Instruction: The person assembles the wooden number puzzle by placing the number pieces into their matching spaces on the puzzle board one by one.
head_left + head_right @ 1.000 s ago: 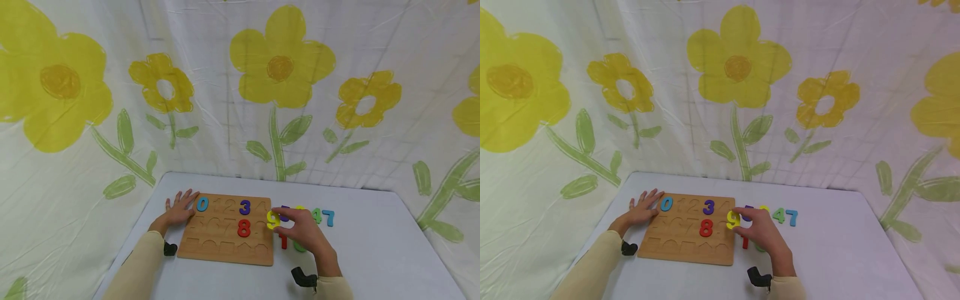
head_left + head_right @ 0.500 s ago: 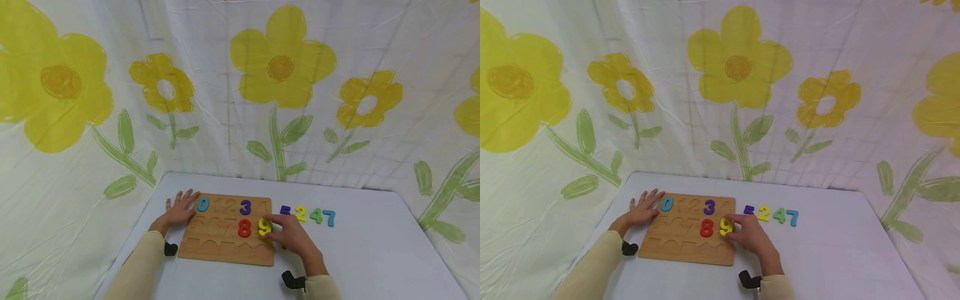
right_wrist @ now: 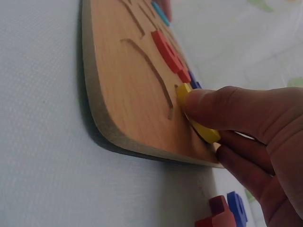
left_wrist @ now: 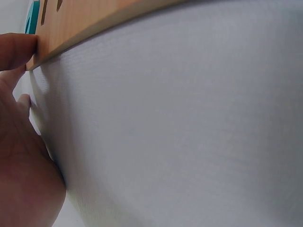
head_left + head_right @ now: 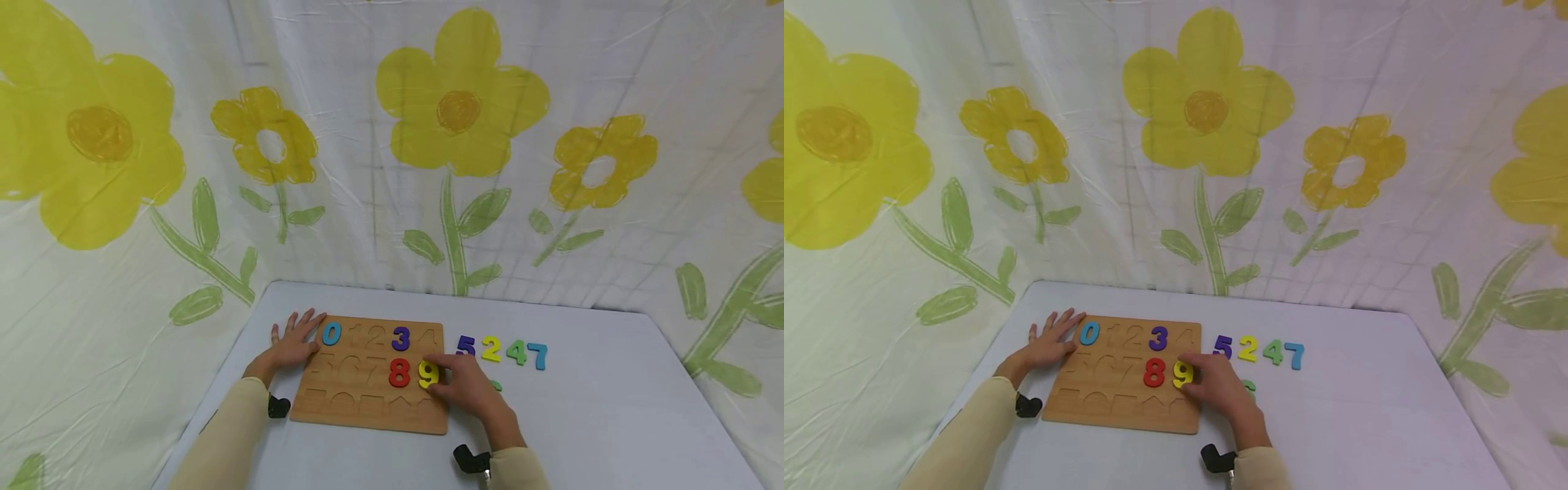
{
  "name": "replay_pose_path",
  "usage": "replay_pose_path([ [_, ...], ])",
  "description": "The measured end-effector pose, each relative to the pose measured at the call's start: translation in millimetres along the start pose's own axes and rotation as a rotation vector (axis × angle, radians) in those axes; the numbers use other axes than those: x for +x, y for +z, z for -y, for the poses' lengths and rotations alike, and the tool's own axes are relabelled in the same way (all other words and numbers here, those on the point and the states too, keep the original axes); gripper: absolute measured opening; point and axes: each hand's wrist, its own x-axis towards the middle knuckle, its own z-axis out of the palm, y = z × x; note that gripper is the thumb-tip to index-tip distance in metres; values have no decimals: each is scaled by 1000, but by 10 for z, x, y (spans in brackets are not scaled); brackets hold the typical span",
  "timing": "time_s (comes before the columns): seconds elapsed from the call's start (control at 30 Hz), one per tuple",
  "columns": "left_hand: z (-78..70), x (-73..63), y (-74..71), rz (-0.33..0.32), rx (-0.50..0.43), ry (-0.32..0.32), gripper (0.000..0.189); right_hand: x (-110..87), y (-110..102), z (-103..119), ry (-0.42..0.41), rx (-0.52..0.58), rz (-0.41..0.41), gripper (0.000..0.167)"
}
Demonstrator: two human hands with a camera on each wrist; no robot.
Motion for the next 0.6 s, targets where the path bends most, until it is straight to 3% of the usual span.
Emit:
replay_pose_path([
  [0.37, 21, 38, 19, 10, 15, -8, 76, 26, 38, 10, -4, -21, 5, 53],
  [0.6, 22, 22, 8, 10, 2, 1, 76, -34, -98, 83, 4, 5, -32, 55],
])
